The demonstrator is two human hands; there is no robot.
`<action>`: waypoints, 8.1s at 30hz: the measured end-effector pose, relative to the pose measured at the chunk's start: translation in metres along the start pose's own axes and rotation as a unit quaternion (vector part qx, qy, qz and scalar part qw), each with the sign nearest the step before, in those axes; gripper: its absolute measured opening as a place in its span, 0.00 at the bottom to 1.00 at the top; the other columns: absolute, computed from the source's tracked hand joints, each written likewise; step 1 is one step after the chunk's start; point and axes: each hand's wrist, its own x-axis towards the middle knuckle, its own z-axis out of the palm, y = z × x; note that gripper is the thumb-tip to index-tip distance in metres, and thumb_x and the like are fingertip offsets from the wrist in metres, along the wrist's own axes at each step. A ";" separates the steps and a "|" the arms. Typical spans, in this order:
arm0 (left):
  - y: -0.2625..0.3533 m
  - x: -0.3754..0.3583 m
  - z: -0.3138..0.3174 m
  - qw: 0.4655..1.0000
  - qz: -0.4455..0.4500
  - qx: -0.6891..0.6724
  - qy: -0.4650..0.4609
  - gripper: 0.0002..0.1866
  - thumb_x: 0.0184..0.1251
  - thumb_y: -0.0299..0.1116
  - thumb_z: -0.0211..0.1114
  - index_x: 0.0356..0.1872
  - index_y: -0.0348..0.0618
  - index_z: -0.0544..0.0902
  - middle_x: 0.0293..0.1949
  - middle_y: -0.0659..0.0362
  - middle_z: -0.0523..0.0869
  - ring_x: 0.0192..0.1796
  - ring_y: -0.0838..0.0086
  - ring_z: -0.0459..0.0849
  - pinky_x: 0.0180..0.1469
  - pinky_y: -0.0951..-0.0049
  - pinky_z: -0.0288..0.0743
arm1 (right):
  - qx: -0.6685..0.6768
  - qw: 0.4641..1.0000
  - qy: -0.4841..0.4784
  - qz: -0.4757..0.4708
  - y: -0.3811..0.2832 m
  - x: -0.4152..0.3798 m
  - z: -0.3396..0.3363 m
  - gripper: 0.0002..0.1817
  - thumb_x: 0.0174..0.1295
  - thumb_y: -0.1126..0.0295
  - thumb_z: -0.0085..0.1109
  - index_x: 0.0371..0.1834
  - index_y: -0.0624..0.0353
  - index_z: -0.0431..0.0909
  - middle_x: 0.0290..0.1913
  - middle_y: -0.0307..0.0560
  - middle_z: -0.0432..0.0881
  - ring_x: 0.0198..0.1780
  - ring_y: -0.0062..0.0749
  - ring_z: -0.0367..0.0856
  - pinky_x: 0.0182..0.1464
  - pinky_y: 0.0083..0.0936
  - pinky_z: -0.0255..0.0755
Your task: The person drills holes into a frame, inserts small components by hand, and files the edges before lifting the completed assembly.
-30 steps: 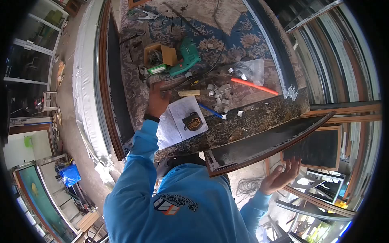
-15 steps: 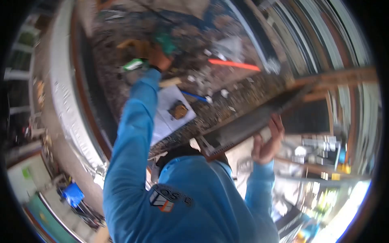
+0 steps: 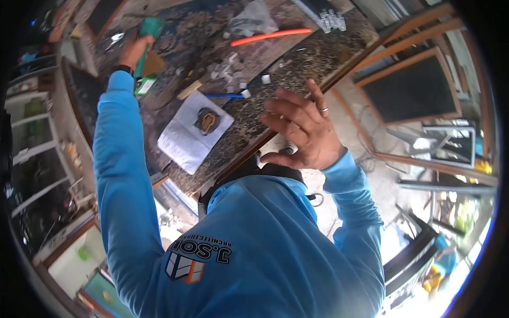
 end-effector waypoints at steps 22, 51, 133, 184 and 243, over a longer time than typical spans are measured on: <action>0.285 -0.396 -0.126 0.954 0.089 0.261 -0.115 0.31 0.75 0.55 0.69 0.66 0.41 0.84 0.50 0.57 0.91 0.47 0.75 0.86 0.50 0.69 0.79 | 0.027 0.998 0.052 -0.012 0.010 -0.001 0.035 0.29 0.44 0.38 0.80 0.41 0.46 0.89 0.43 0.33 0.85 0.50 0.33 0.82 0.63 0.45 0.65; 0.294 -0.386 -0.120 0.938 0.043 0.313 -0.143 0.43 0.71 0.69 0.65 0.64 0.32 0.84 0.50 0.50 0.91 0.48 0.66 0.88 0.50 0.67 0.80 | 0.020 0.998 0.053 0.013 0.005 -0.001 0.042 0.21 0.46 0.43 0.72 0.38 0.43 0.88 0.39 0.28 0.82 0.50 0.27 0.81 0.57 0.38 0.65; 0.296 -0.357 -0.123 0.914 0.170 0.275 -0.244 0.31 0.76 0.62 0.67 0.54 0.40 0.83 0.27 0.55 0.86 0.24 0.61 0.86 0.31 0.61 0.78 | 0.010 0.998 0.058 0.010 0.003 0.001 0.043 0.16 0.43 0.51 0.67 0.35 0.42 0.87 0.36 0.25 0.78 0.47 0.22 0.78 0.51 0.34 0.60; 0.303 -0.359 -0.110 0.900 0.206 0.277 -0.265 0.29 0.76 0.64 0.67 0.60 0.51 0.81 0.28 0.54 0.88 0.26 0.60 0.89 0.33 0.60 0.81 | 0.013 0.998 0.065 0.002 0.007 -0.003 0.045 0.15 0.48 0.48 0.69 0.36 0.40 0.86 0.38 0.26 0.77 0.47 0.24 0.77 0.52 0.35 0.59; 0.005 0.007 0.320 0.866 0.371 0.324 -0.091 0.07 0.71 0.34 0.65 0.36 0.47 0.89 0.41 0.55 0.92 0.49 0.53 0.92 0.47 0.50 0.89 | 0.008 0.999 -0.025 0.036 0.000 0.004 0.022 0.26 0.43 0.41 0.79 0.40 0.44 0.90 0.42 0.30 0.86 0.50 0.30 0.82 0.57 0.40 0.67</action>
